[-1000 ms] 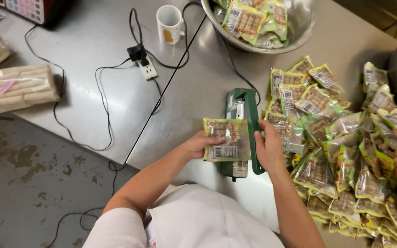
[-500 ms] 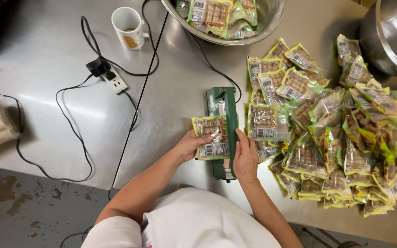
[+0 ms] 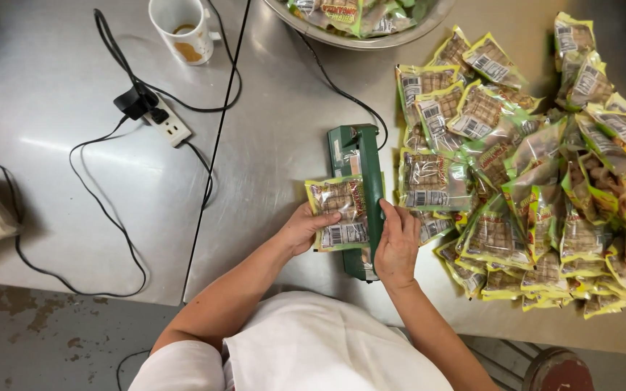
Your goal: The person seals small packages of food using a heat sealer, moving them one at a time from a workspace onto the sealer and then placing them in a pile or bowl.
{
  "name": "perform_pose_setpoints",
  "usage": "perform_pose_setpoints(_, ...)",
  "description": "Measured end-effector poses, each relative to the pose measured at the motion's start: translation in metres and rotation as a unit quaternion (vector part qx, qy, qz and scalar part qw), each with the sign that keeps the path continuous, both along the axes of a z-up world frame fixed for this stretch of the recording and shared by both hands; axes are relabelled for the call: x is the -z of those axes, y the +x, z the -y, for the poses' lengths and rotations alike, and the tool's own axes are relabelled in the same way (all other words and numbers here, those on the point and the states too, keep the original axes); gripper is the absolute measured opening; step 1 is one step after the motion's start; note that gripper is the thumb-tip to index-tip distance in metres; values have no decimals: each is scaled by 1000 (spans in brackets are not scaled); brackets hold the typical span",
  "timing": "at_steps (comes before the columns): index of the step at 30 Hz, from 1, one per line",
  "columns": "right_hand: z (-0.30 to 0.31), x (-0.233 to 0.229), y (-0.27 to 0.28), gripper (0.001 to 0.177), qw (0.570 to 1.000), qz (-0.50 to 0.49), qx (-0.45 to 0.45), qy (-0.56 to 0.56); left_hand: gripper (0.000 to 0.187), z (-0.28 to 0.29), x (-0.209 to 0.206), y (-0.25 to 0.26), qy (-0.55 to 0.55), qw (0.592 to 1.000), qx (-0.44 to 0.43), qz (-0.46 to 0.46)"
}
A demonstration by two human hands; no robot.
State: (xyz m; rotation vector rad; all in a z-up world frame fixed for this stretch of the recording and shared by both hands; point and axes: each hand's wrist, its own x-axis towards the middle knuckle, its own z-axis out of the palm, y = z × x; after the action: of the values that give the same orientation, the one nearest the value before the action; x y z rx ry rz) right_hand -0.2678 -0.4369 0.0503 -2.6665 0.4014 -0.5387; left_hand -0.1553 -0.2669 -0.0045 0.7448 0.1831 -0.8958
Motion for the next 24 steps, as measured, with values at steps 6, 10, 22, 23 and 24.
perform_pose_setpoints(6, -1, -2, 1, 44, 1000, -2, 2, -10, 37, 2, 12, -2, 5, 1000, -3, -15)
perform_pose_setpoints(10, -1, -2, 0, 42, 1000, -2, -5, -4, 37, -3, -13, -5, 12, 1000, -14, 0)
perform_pose_setpoints(22, -4, -20, 0, 46, 999, -19, -17, 28, 48, 0, 9, -25, 57, 995, -69, 40)
perform_pose_setpoints(23, -2, -24, -1, 46, 998, -43, -6, 46, 48, 2, 22, -24, 63, 994, -74, 40)
perform_pose_setpoints(24, 0, -27, 0, 45, 996, -67, 4, 64, 49, 4, 35, -21, 69, 994, -80, 40)
